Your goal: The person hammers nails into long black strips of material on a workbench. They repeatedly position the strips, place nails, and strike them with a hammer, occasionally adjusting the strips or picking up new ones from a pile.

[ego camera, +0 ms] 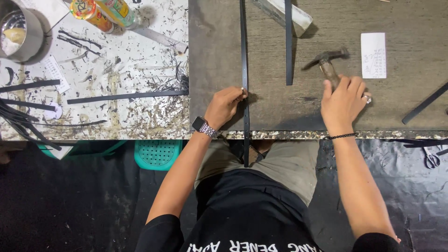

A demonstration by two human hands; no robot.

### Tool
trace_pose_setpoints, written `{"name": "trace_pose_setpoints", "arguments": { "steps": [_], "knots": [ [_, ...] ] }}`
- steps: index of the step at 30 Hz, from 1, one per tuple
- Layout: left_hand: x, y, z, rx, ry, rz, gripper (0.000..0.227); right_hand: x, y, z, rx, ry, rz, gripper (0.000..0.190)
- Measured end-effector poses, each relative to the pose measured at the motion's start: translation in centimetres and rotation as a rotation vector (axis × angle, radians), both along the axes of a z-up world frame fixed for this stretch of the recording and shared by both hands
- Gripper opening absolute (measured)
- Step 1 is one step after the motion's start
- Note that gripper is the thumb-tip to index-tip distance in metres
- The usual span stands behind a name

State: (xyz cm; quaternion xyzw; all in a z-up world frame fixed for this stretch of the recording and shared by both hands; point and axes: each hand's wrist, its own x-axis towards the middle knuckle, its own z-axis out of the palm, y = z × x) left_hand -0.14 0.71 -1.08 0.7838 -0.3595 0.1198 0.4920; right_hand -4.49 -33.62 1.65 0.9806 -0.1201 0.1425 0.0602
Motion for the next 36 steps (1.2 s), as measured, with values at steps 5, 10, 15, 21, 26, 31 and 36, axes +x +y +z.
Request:
{"name": "trace_pose_setpoints", "arguments": {
  "steps": [5,10,15,21,26,31,36],
  "knots": [
    [-0.1,-0.6,0.7,-0.048,0.039,0.062,0.019,0.5,-1.2,-0.7,0.358,-0.010,0.018,0.039],
    [-0.2,-0.6,0.2,-0.035,0.052,0.056,0.023,-2.6,5.4,5.3,0.803,-0.044,0.281,0.049],
    [0.1,-0.7,-1.2,0.005,0.066,0.043,0.027,-4.9,10.1,3.7,0.850,-0.059,0.513,0.031],
    [-0.1,-0.8,-1.6,0.016,0.103,0.030,0.024,-5.1,11.3,9.5,0.816,0.019,0.554,0.031],
    [-0.1,-1.1,-2.0,0.089,0.082,0.068,0.024,-5.2,10.5,9.6,0.722,-0.035,0.517,0.037],
    [0.4,-0.9,-1.9,0.097,0.098,0.066,0.019,-4.6,8.6,5.9,0.819,0.108,0.354,0.040],
    [-0.2,-0.6,-0.8,0.098,0.079,0.060,0.019,-1.7,3.7,2.7,0.304,-0.132,0.145,0.046]
  ]
}}
